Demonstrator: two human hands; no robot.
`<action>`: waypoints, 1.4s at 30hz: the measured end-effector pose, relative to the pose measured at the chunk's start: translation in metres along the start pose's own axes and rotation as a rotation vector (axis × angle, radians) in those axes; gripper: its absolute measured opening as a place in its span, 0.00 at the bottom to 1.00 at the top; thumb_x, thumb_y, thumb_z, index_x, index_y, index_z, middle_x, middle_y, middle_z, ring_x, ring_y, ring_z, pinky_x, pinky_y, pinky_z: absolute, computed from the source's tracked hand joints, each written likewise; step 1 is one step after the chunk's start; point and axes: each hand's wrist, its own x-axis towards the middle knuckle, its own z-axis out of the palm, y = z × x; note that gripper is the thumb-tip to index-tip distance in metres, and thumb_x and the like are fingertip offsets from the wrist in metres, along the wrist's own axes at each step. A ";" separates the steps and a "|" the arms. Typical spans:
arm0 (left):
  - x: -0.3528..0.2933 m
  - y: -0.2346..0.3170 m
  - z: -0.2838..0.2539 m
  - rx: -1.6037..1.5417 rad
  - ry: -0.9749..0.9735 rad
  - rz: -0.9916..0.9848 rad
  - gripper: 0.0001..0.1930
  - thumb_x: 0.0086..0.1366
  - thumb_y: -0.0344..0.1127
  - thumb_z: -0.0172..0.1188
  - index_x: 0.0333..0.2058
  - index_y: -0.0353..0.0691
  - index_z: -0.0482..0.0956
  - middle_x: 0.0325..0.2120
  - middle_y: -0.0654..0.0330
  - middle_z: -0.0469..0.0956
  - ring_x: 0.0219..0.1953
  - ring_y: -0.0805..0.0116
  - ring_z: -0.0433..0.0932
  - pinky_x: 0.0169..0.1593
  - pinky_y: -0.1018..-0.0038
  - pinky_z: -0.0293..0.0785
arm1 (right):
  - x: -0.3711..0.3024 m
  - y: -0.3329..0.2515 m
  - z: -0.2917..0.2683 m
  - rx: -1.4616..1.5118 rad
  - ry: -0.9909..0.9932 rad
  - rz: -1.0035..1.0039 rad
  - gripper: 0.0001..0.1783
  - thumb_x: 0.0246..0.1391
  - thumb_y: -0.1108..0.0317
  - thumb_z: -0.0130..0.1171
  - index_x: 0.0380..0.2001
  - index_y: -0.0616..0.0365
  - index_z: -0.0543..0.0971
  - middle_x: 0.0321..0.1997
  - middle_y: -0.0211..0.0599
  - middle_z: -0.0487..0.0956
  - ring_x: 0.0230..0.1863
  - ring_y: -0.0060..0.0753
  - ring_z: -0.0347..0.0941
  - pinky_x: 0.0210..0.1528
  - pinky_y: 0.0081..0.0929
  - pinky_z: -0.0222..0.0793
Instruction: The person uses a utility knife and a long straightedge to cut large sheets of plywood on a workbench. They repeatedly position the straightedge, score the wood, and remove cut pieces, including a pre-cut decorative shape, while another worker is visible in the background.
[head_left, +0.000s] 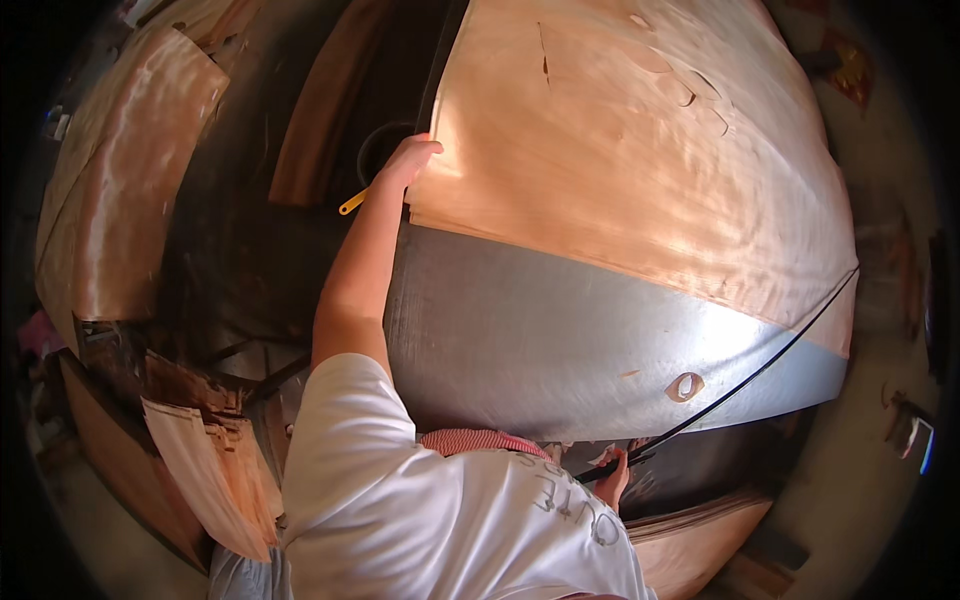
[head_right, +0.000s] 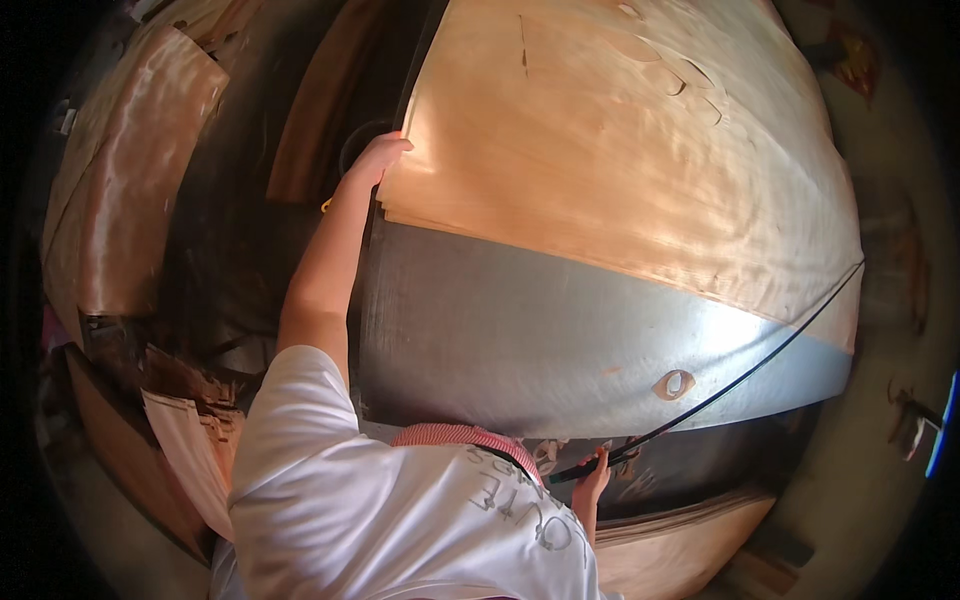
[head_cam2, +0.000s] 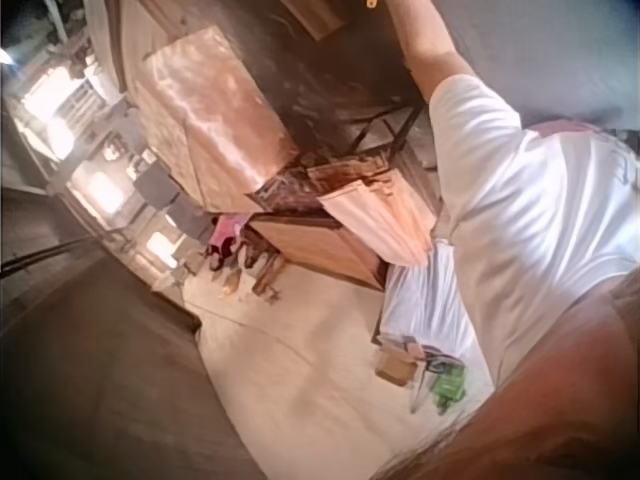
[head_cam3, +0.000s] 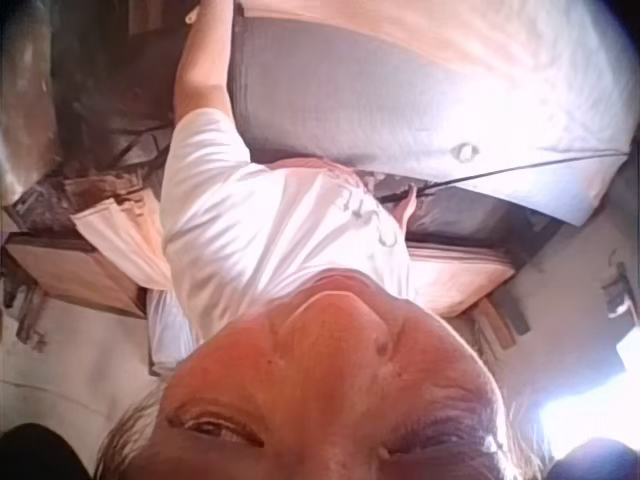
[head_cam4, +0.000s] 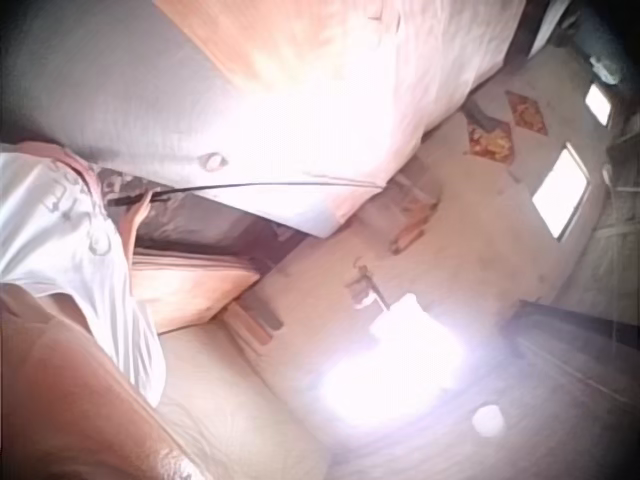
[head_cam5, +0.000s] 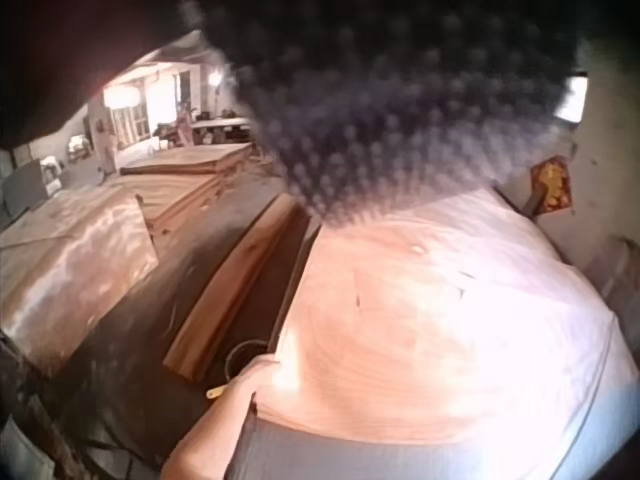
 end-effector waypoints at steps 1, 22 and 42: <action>0.003 -0.001 -0.003 0.080 -0.052 0.088 0.23 0.50 0.36 0.51 0.47 0.36 0.66 0.40 0.52 0.72 0.43 0.62 0.70 0.41 0.70 0.67 | 0.002 0.000 0.003 0.004 -0.020 0.002 0.12 0.52 0.59 0.50 0.32 0.58 0.71 0.18 0.27 0.65 0.20 0.21 0.63 0.20 0.18 0.60; -0.178 -0.075 0.066 0.133 0.216 0.285 0.08 0.56 0.32 0.53 0.33 0.35 0.73 0.22 0.65 0.73 0.25 0.78 0.70 0.28 0.78 0.67 | -0.024 -0.056 -0.047 -0.034 -0.059 -0.164 0.11 0.49 0.61 0.55 0.27 0.57 0.69 0.15 0.29 0.66 0.17 0.23 0.64 0.18 0.21 0.59; -0.428 -0.084 0.486 0.454 -0.660 0.228 0.21 0.59 0.51 0.48 0.38 0.37 0.74 0.24 0.61 0.77 0.26 0.67 0.76 0.34 0.72 0.70 | 0.039 -0.191 -0.171 -0.226 -0.526 -0.211 0.14 0.56 0.62 0.43 0.41 0.59 0.64 0.27 0.34 0.74 0.28 0.25 0.72 0.28 0.22 0.68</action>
